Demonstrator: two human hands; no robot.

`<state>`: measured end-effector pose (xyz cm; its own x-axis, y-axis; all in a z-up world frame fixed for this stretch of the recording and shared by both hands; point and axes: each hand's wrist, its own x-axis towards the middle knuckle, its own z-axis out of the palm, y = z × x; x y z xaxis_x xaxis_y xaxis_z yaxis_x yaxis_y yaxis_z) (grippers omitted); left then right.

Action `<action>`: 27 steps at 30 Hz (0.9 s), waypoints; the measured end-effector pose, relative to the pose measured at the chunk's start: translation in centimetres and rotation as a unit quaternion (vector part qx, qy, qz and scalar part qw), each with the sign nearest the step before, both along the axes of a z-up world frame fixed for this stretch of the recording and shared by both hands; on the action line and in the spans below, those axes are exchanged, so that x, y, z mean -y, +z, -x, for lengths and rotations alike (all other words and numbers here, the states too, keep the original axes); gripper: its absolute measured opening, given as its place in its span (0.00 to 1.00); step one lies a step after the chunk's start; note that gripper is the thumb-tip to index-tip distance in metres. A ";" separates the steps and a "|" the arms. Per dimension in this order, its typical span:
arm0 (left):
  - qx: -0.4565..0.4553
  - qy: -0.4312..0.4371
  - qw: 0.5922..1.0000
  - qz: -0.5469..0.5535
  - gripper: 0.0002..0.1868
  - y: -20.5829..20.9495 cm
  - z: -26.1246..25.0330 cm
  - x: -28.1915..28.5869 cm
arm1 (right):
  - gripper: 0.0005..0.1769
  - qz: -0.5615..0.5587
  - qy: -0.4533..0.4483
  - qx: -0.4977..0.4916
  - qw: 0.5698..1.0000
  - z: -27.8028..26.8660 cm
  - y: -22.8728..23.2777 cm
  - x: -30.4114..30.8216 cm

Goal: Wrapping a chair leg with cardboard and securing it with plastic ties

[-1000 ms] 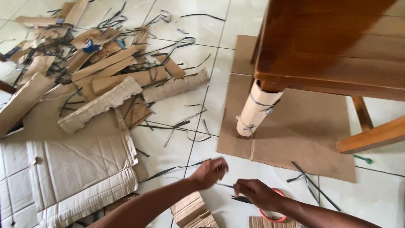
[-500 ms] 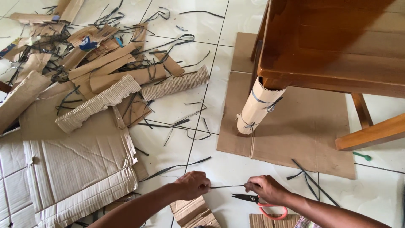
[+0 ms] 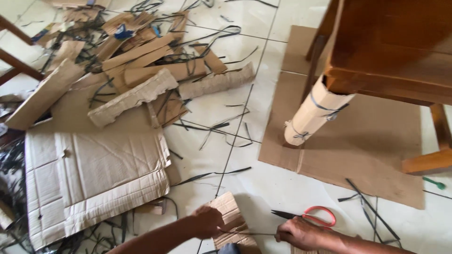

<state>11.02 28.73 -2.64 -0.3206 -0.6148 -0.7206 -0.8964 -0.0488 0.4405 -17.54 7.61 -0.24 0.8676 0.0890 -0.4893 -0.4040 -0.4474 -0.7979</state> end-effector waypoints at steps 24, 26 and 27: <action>0.069 0.321 0.933 0.144 0.17 0.1 -6.6 9.3 | 0.18 0.117 -0.050 -0.031 0.991 -4.1 -0.2 2.4; -0.082 0.397 0.866 0.293 0.07 1.9 -5.1 11.8 | 0.16 0.085 -0.153 -0.009 0.984 -4.7 0.5 3.4; -0.084 0.395 0.868 0.290 0.07 4.0 -4.2 12.5 | 0.16 0.083 -0.157 -0.011 0.984 -5.4 1.4 3.4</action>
